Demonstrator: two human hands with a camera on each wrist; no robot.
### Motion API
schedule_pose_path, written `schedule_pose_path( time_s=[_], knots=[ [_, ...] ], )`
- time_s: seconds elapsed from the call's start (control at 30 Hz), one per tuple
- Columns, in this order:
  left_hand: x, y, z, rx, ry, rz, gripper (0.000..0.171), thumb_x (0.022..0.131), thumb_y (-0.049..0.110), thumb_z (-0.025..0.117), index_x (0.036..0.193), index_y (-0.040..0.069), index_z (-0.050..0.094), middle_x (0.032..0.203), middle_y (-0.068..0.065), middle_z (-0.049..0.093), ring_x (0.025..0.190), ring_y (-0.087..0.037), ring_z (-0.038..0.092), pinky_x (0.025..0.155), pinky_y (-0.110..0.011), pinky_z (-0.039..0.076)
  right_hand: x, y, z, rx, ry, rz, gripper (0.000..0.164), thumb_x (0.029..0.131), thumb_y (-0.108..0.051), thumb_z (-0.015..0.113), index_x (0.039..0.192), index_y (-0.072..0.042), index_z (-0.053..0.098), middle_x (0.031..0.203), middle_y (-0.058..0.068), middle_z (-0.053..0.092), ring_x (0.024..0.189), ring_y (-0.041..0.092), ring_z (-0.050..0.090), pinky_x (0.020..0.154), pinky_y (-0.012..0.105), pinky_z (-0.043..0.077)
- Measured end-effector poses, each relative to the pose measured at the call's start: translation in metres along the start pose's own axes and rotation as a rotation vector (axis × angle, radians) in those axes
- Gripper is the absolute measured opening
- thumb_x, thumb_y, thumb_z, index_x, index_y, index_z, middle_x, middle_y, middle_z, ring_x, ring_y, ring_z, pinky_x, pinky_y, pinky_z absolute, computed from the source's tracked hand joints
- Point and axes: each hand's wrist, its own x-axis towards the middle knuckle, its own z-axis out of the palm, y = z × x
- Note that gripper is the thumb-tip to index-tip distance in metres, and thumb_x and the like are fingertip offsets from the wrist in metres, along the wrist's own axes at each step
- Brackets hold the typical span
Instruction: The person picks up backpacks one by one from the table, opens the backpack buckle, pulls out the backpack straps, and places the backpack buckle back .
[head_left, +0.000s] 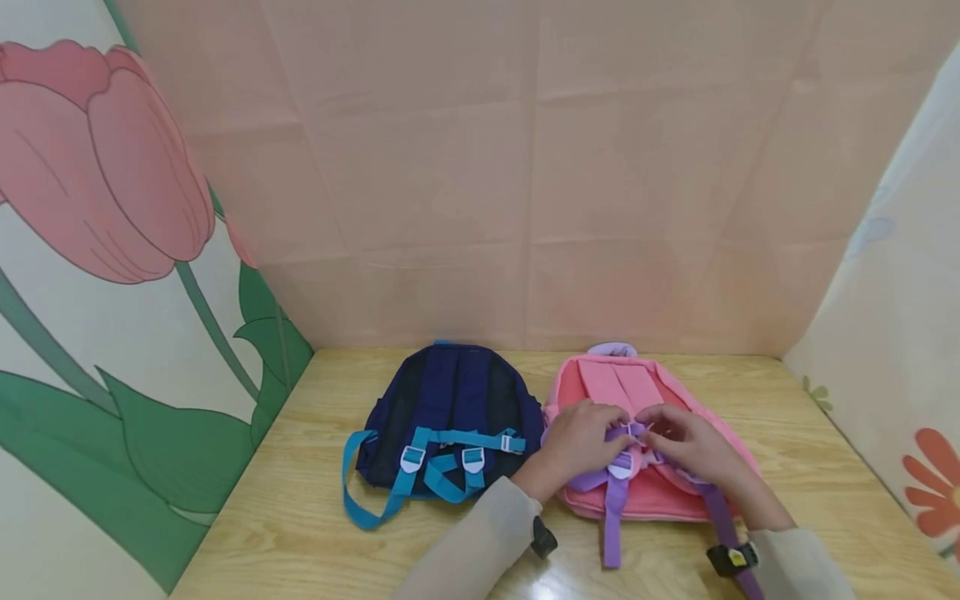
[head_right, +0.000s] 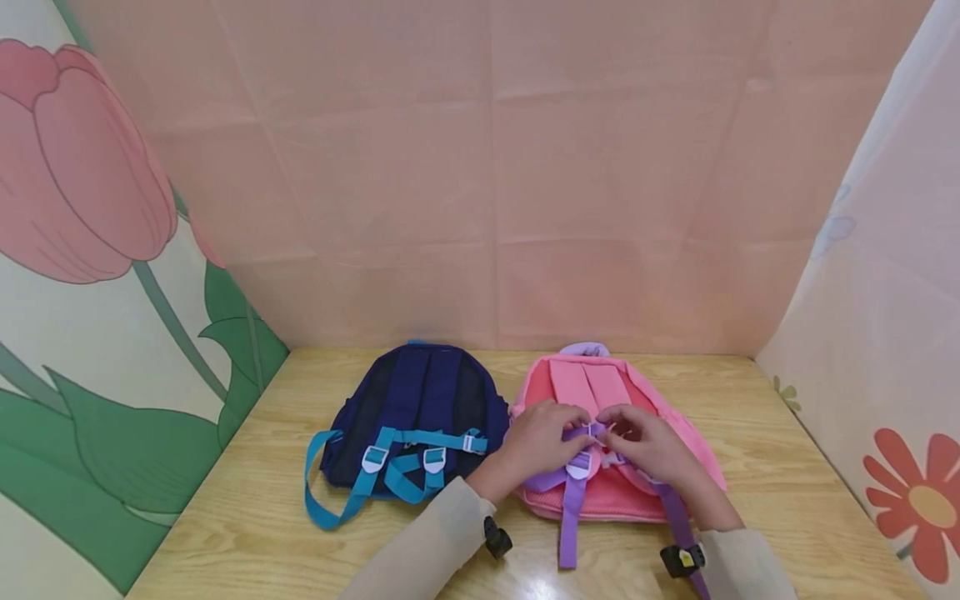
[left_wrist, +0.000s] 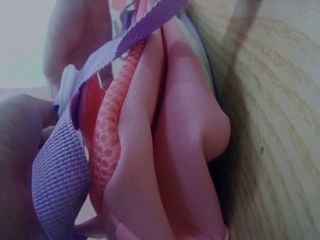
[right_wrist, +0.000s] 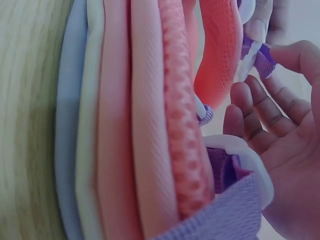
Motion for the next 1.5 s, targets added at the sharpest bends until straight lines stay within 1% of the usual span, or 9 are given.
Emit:
schedule_pose_path(
  time_s=[0.17,0.3,0.4,0.67,0.87,1.03,1.1,1.3,1.5],
  knots=[
    [0.001,0.000,0.000,0.012,-0.001,-0.003,0.028,0.095,0.045,0.069,0.122,0.036,0.069,0.099,0.023,0.065,0.086,0.002,0.051,0.079,-0.019,0.042,0.002,-0.006,-0.001,-0.121,0.019,-0.014,0.018,0.098,-0.023,0.070,0.112,-0.013,0.069,0.092,-0.003,0.068,0.083,0.008,0.061,0.072,0.026,0.052],
    [0.001,0.001,0.000,0.014,0.003,0.000,0.028,0.095,0.045,0.068,0.122,0.035,0.069,0.099,0.023,0.065,0.086,0.003,0.051,0.078,-0.018,0.042,0.002,-0.007,0.000,-0.161,0.030,0.001,0.017,0.097,-0.026,0.070,0.110,-0.016,0.069,0.092,-0.005,0.068,0.084,0.008,0.061,0.073,0.026,0.052],
    [0.001,0.000,-0.001,0.002,0.007,0.003,0.028,0.095,0.045,0.069,0.122,0.035,0.070,0.099,0.024,0.065,0.085,0.003,0.051,0.076,-0.016,0.042,0.002,-0.006,0.000,-0.144,0.037,0.010,0.017,0.098,-0.025,0.070,0.111,-0.014,0.069,0.094,-0.003,0.069,0.084,0.008,0.061,0.071,0.026,0.052],
    [0.001,-0.001,0.000,-0.001,0.016,0.021,0.026,0.095,0.045,0.069,0.119,0.035,0.070,0.094,0.024,0.064,0.081,0.004,0.050,0.072,-0.014,0.040,-0.002,-0.003,0.000,-0.008,0.023,0.006,0.016,0.099,-0.013,0.066,0.113,-0.005,0.065,0.090,0.006,0.070,0.078,0.011,0.064,0.065,0.025,0.051],
    [0.001,-0.001,0.001,0.019,0.014,0.025,0.026,0.095,0.045,0.069,0.119,0.035,0.070,0.095,0.024,0.064,0.082,0.003,0.050,0.073,-0.015,0.040,-0.001,-0.007,-0.002,-0.077,0.023,-0.031,0.022,0.096,-0.016,0.071,0.116,-0.008,0.066,0.090,0.002,0.068,0.079,0.010,0.062,0.066,0.025,0.052],
    [0.002,-0.002,0.002,0.037,0.020,0.040,0.026,0.095,0.045,0.069,0.119,0.034,0.071,0.096,0.023,0.066,0.082,0.003,0.051,0.074,-0.015,0.040,0.002,-0.011,-0.002,-0.139,0.045,-0.094,0.018,0.094,-0.012,0.073,0.111,-0.012,0.069,0.091,-0.003,0.066,0.079,0.007,0.059,0.067,0.025,0.052],
    [0.002,-0.002,0.002,0.036,0.019,0.041,0.026,0.095,0.045,0.069,0.119,0.034,0.071,0.097,0.023,0.066,0.082,0.003,0.051,0.073,-0.015,0.040,0.002,-0.012,-0.002,-0.164,0.050,-0.099,0.017,0.093,-0.013,0.074,0.110,-0.012,0.069,0.090,-0.004,0.065,0.080,0.006,0.058,0.068,0.025,0.051],
    [0.003,-0.002,0.003,0.033,0.016,0.039,0.026,0.095,0.045,0.069,0.119,0.036,0.070,0.098,0.024,0.065,0.086,0.004,0.051,0.077,-0.015,0.041,0.001,-0.008,-0.003,-0.199,0.063,-0.072,0.014,0.093,-0.014,0.074,0.107,-0.015,0.070,0.088,-0.007,0.067,0.082,0.006,0.060,0.071,0.026,0.052],
    [0.003,-0.002,0.003,0.031,0.021,0.044,0.026,0.095,0.047,0.068,0.118,0.035,0.070,0.097,0.024,0.064,0.085,0.004,0.051,0.076,-0.015,0.040,-0.001,-0.005,-0.003,-0.173,0.070,-0.049,0.015,0.094,-0.014,0.073,0.108,-0.015,0.069,0.092,-0.003,0.067,0.084,0.007,0.061,0.073,0.026,0.052]
  ],
)
